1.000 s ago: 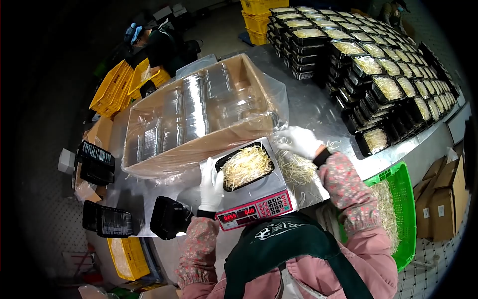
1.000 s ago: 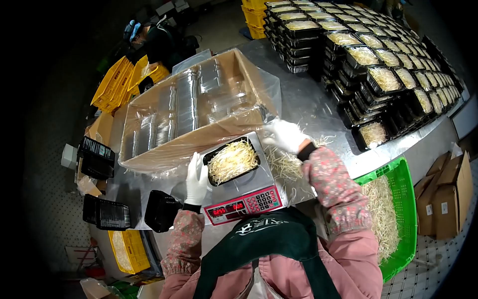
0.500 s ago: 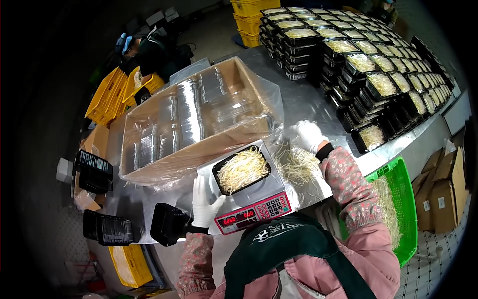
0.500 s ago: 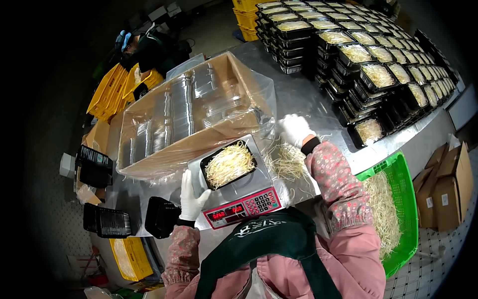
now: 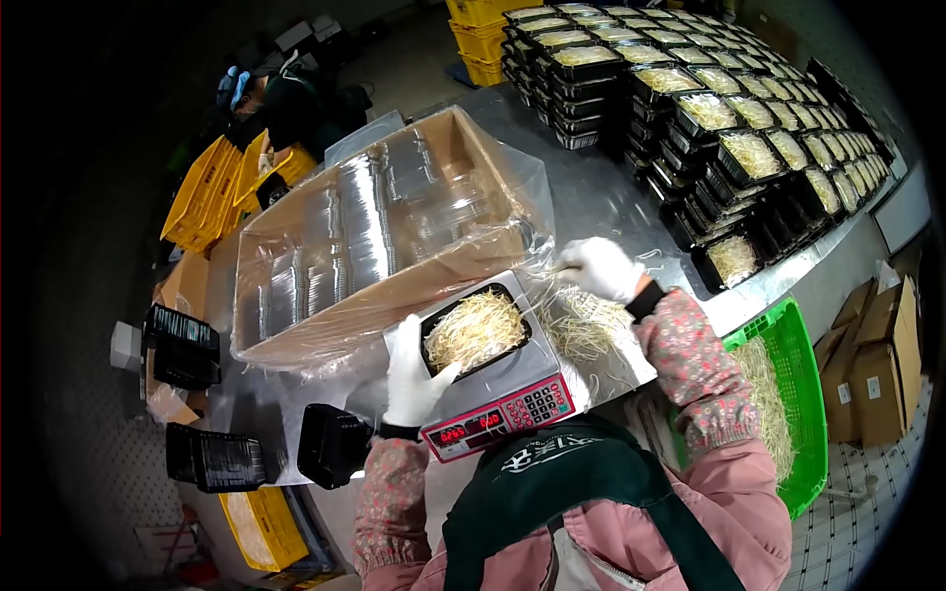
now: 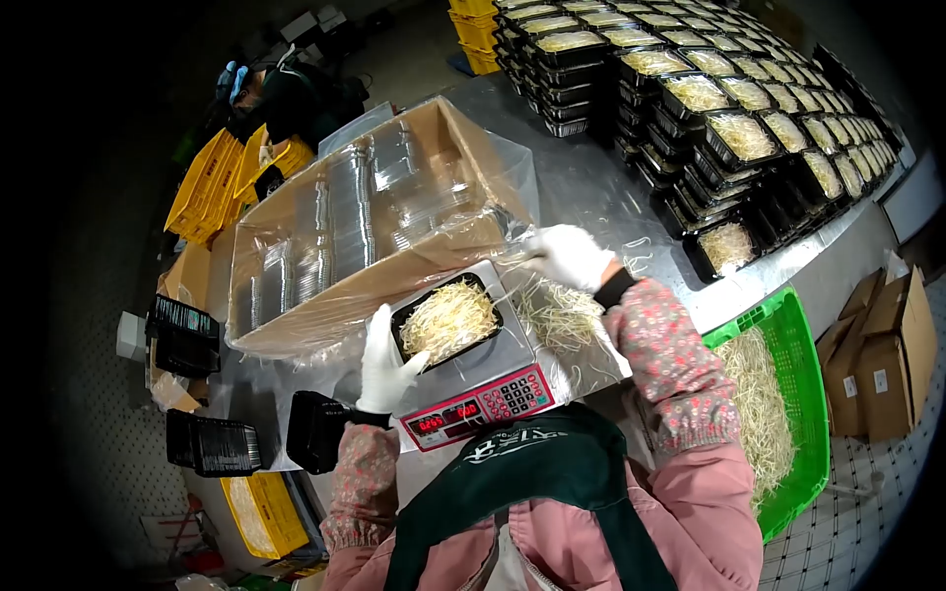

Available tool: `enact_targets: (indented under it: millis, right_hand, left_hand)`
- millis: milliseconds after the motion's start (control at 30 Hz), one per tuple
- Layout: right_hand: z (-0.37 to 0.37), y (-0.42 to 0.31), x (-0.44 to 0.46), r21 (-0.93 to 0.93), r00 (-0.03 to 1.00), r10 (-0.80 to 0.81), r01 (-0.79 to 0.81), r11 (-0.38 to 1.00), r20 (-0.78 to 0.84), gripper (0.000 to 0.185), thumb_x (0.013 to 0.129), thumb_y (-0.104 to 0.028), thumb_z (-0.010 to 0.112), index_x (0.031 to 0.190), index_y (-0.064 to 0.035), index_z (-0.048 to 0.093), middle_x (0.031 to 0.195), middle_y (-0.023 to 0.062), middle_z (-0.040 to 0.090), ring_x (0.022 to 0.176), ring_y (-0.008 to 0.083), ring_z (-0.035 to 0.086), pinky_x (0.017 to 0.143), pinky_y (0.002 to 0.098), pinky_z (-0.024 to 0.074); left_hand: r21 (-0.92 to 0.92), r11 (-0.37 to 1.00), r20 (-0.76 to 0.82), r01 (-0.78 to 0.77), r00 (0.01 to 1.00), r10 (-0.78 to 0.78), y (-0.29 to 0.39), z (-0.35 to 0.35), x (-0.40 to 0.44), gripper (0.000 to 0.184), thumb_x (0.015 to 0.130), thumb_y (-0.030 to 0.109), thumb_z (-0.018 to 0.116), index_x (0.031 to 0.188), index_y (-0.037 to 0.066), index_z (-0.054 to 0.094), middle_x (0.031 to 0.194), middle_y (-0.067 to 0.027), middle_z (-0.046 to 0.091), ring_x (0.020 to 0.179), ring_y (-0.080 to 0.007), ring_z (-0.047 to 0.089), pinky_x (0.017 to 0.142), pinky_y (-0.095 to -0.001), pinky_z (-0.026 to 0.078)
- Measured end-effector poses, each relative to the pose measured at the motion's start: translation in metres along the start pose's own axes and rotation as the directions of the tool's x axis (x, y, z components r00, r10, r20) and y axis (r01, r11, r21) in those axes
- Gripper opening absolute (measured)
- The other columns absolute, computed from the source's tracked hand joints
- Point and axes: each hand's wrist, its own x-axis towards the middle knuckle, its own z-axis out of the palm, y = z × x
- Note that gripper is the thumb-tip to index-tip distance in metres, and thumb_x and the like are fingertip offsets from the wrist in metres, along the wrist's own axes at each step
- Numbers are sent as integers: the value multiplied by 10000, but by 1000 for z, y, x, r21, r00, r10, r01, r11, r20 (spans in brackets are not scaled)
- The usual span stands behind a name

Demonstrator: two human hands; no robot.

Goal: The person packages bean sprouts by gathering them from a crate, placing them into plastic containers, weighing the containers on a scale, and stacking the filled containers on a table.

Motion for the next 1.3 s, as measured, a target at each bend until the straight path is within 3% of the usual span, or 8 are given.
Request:
enact_targets:
  millis: [133,233,367,467,667,800,1000,1300]
  right_hand:
    - [-18,36,-25,-460,869,445,-311,832,218,251,830,-305,719,931,-75,722,903,137,713,892,345,690,774,429,554]
    - [5,13,-23,-206,971,233,-220,954,44,355,824,-282,720,1111,-75,689,1010,150,706,948,345,684,826,429,554]
    - [40,-63,9,46,979,-51,43,998,195,528,831,-373,746,1278,-115,633,1074,132,675,991,309,667,820,395,546]
    - [79,-61,20,13,982,-27,25,1000,186,225,849,-262,688,961,-68,708,866,141,683,849,346,680,780,432,544]
    - [16,-14,-4,114,998,-42,37,993,49,155,853,-251,694,876,-100,723,851,115,691,804,322,673,734,416,542]
    - [-1,27,-29,-317,954,280,-235,919,105,182,822,-257,711,881,-85,718,860,138,688,834,344,679,750,429,543]
    - [29,-82,-5,358,975,-204,162,920,84,162,871,-189,613,886,-49,692,871,150,675,841,357,664,770,435,544]
    - [57,-94,-4,329,954,-240,171,929,181,315,987,-278,511,865,-27,656,823,190,655,811,399,644,751,475,521]
  left_hand:
    - [67,990,85,122,988,-128,-23,-26,-34,1020,695,178,859,1520,-32,297,1541,-252,365,1440,-370,357,1180,-418,310]
    - [127,986,104,105,987,-118,-29,-23,-38,1076,666,213,882,1520,-46,280,1543,-261,352,1446,-384,339,1181,-425,307]
    - [136,990,96,-28,995,15,-19,-10,-2,1111,613,333,914,1478,-66,344,1473,-267,430,1394,-414,384,1162,-482,323]
    - [215,974,117,-67,992,42,-24,4,13,1129,596,350,923,1473,-74,351,1452,-261,458,1362,-409,419,1149,-483,337]
    - [15,998,164,66,984,-68,-24,-17,3,1093,610,289,915,1486,-34,348,1489,-267,416,1403,-426,373,1176,-452,307]
    - [33,994,172,107,979,-111,-26,-38,-13,1093,618,228,910,1506,-10,319,1540,-255,349,1438,-407,337,1178,-439,308]
    - [29,996,81,-90,993,88,-3,2,14,1045,613,226,927,1467,-57,395,1412,-235,521,1311,-356,505,1102,-420,407]
    - [6,998,98,-67,993,66,-1,2,17,988,650,283,906,1449,-51,429,1311,-228,587,1210,-370,552,1054,-431,431]
